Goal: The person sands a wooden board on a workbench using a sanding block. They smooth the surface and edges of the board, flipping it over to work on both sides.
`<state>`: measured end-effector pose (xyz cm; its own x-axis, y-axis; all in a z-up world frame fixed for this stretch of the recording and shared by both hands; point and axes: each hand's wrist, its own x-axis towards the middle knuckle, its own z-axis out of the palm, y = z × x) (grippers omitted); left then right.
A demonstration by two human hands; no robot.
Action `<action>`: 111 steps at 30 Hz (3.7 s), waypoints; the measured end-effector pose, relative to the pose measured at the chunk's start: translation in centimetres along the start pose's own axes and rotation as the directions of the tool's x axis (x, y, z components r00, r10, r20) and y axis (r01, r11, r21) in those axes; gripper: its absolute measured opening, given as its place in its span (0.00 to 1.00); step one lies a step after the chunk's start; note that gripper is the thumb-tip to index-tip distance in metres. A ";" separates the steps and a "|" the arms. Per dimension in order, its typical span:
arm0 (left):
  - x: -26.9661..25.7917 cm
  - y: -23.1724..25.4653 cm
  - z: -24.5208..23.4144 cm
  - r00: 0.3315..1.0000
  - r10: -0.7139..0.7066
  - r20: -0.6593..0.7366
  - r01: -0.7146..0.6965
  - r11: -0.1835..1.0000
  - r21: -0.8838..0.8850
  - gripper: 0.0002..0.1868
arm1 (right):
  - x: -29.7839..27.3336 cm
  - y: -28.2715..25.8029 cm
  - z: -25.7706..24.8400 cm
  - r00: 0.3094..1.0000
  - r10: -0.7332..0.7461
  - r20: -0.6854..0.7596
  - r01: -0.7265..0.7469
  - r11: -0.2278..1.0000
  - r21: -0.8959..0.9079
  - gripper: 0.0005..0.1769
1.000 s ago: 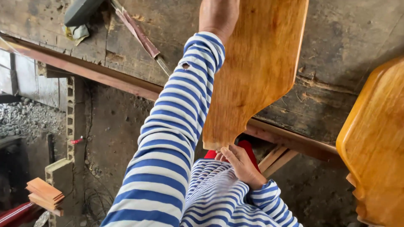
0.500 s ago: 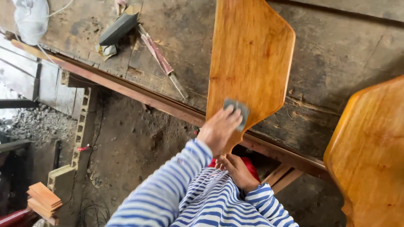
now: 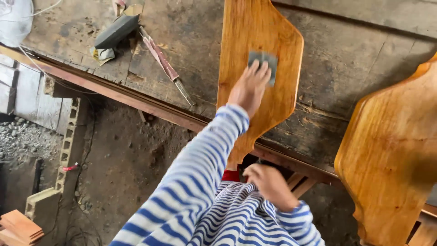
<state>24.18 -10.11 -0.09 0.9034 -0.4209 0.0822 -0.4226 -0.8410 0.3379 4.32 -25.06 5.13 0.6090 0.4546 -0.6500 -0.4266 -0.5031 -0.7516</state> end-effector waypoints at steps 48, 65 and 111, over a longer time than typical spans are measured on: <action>-16.3 2.5 -6.2 0.657 -0.242 0.714 0.168 -0.876 -0.452 0.17 | 3.3 -11.6 1.4 0.342 -0.653 -0.676 0.515 0.732 -0.446 0.16; -21.4 3.2 -10.8 0.756 -0.618 0.214 0.495 0.325 -0.806 0.26 | 11.2 -9.3 -0.5 0.263 -0.860 -0.438 0.080 0.472 -0.878 0.32; -25.2 -3.4 -5.0 0.697 -0.222 0.682 0.713 0.115 -0.691 0.34 | 32.7 -12.7 -9.7 0.317 -0.903 -0.291 0.047 0.322 -0.946 0.32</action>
<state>3.23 5.07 1.33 0.6737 -0.3381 -0.6571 0.6462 -0.1620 0.7458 36.19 -10.92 -5.49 0.7727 0.3839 0.5055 0.5235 -0.8358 -0.1656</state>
